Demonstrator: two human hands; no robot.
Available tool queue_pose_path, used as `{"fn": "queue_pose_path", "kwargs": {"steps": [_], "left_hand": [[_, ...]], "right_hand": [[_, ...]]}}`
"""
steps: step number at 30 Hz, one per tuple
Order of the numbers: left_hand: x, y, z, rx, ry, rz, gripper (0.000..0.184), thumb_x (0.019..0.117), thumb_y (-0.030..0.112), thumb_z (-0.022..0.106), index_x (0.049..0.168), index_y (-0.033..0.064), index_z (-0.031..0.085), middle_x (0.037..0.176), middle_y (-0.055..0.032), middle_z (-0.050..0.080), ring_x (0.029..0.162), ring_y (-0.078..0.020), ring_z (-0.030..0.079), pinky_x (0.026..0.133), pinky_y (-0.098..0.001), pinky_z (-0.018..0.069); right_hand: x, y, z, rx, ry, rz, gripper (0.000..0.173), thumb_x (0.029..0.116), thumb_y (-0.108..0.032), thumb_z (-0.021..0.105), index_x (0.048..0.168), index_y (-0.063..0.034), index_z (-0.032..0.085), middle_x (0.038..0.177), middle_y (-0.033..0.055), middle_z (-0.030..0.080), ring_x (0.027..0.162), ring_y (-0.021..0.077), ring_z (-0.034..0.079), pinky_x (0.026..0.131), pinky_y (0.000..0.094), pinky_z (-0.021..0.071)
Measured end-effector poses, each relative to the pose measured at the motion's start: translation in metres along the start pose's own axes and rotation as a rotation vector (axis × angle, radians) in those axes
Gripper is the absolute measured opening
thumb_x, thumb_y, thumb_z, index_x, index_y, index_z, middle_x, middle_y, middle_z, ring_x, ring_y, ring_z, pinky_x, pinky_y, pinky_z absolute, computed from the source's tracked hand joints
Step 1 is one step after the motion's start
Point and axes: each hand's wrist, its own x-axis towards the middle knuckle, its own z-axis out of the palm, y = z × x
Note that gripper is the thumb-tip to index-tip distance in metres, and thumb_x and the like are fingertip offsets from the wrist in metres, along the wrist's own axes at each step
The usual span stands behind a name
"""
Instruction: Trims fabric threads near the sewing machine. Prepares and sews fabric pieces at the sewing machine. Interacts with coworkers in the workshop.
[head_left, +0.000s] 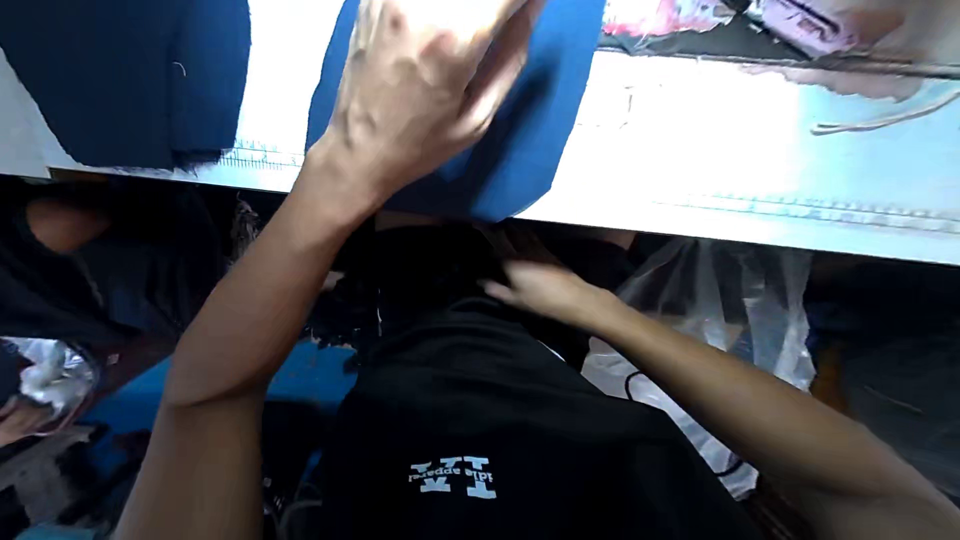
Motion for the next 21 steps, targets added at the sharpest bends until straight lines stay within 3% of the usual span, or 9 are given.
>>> {"fn": "queue_pose_path", "kwargs": {"steps": [3, 7, 9, 11, 12, 14, 17, 19, 21], "left_hand": [[-0.025, 0.035, -0.022, -0.145, 0.057, 0.009, 0.028, 0.1017, 0.011, 0.050, 0.114, 0.0065, 0.075, 0.108, -0.0140, 0.074, 0.106, -0.0231, 0.067, 0.092, -0.0403, 0.0485], [-0.088, 0.075, -0.024, -0.426, -0.001, -0.070, 0.019, 0.0913, 0.006, 0.057, 0.100, 0.0020, 0.074, 0.102, -0.0141, 0.068, 0.102, -0.0233, 0.063, 0.088, -0.0356, 0.0521], [-0.113, 0.090, -0.011, -0.539, -0.128, -0.141, 0.030, 0.0895, 0.015, 0.065, 0.113, -0.0005, 0.073, 0.116, -0.0149, 0.069, 0.113, -0.0245, 0.063, 0.097, -0.0378, 0.0543], [-0.120, 0.101, -0.001, -0.592, -0.293, -0.209, 0.053, 0.0931, 0.035, 0.071, 0.135, 0.0027, 0.064, 0.134, -0.0123, 0.065, 0.129, -0.0236, 0.058, 0.109, -0.0409, 0.0490], [-0.119, 0.105, 0.002, -0.624, -0.303, -0.242, 0.052, 0.0932, 0.037, 0.072, 0.133, 0.0051, 0.066, 0.124, -0.0089, 0.068, 0.119, -0.0193, 0.062, 0.103, -0.0377, 0.0516], [-0.103, 0.103, -0.002, -0.734, -0.261, -0.279, 0.030, 0.0950, 0.026, 0.072, 0.114, 0.0031, 0.073, 0.089, -0.0024, 0.067, 0.081, -0.0082, 0.061, 0.073, -0.0246, 0.0536], [-0.075, 0.094, -0.022, -0.901, -0.262, -0.278, 0.011, 0.0958, 0.009, 0.065, 0.095, 0.0002, 0.072, 0.074, 0.0017, 0.056, 0.065, -0.0017, 0.049, 0.056, -0.0165, 0.0418], [-0.059, 0.091, -0.032, -0.922, -0.238, -0.215, 0.014, 0.0941, 0.015, 0.068, 0.095, 0.0018, 0.070, 0.085, 0.0006, 0.059, 0.076, -0.0032, 0.056, 0.064, -0.0178, 0.0488], [-0.052, 0.104, -0.036, -0.901, -0.288, -0.173, 0.045, 0.0911, 0.038, 0.071, 0.115, 0.0011, 0.063, 0.120, -0.0083, 0.064, 0.114, -0.0153, 0.061, 0.095, -0.0320, 0.0556]], "right_hand": [[0.021, 0.012, 0.000, 0.102, -0.248, 0.237, 0.065, 0.1004, -0.038, 0.064, 0.153, -0.0057, 0.046, 0.146, 0.0237, 0.055, 0.138, 0.0428, 0.050, 0.114, 0.0624, 0.0369], [0.008, 0.004, -0.016, 0.241, -0.167, 0.116, 0.049, 0.1016, -0.038, 0.059, 0.141, -0.0088, 0.058, 0.118, 0.0166, 0.070, 0.109, 0.0311, 0.068, 0.094, 0.0568, 0.0526], [-0.008, -0.004, -0.033, 0.344, -0.076, 0.025, 0.022, 0.0963, -0.033, 0.063, 0.108, -0.0148, 0.068, 0.083, -0.0001, 0.067, 0.074, 0.0109, 0.064, 0.065, 0.0368, 0.0549], [-0.026, -0.014, -0.061, 0.465, -0.079, -0.129, 0.019, 0.0933, -0.028, 0.065, 0.110, -0.0189, 0.068, 0.082, -0.0122, 0.066, 0.072, -0.0049, 0.061, 0.064, 0.0182, 0.0542], [-0.034, -0.018, -0.075, 0.492, -0.093, -0.174, 0.021, 0.0943, -0.029, 0.066, 0.112, -0.0188, 0.070, 0.082, -0.0140, 0.067, 0.071, -0.0075, 0.061, 0.062, 0.0142, 0.0536], [-0.048, -0.021, -0.105, 0.439, -0.090, -0.243, 0.018, 0.0974, -0.035, 0.065, 0.104, -0.0193, 0.069, 0.075, -0.0153, 0.062, 0.064, -0.0087, 0.056, 0.054, 0.0116, 0.0470], [-0.072, -0.018, -0.147, 0.443, -0.038, -0.245, 0.016, 0.0967, -0.035, 0.066, 0.104, -0.0215, 0.071, 0.077, -0.0156, 0.063, 0.062, -0.0067, 0.057, 0.051, 0.0119, 0.0491], [-0.083, -0.015, -0.165, 0.422, 0.016, -0.290, 0.018, 0.0985, -0.034, 0.065, 0.108, -0.0200, 0.072, 0.084, -0.0153, 0.066, 0.069, -0.0070, 0.060, 0.057, 0.0107, 0.0521], [-0.089, -0.029, -0.165, 0.349, 0.075, -0.344, 0.019, 0.0991, -0.032, 0.064, 0.108, -0.0177, 0.073, 0.086, -0.0152, 0.068, 0.074, -0.0092, 0.061, 0.063, 0.0096, 0.0534]]}}
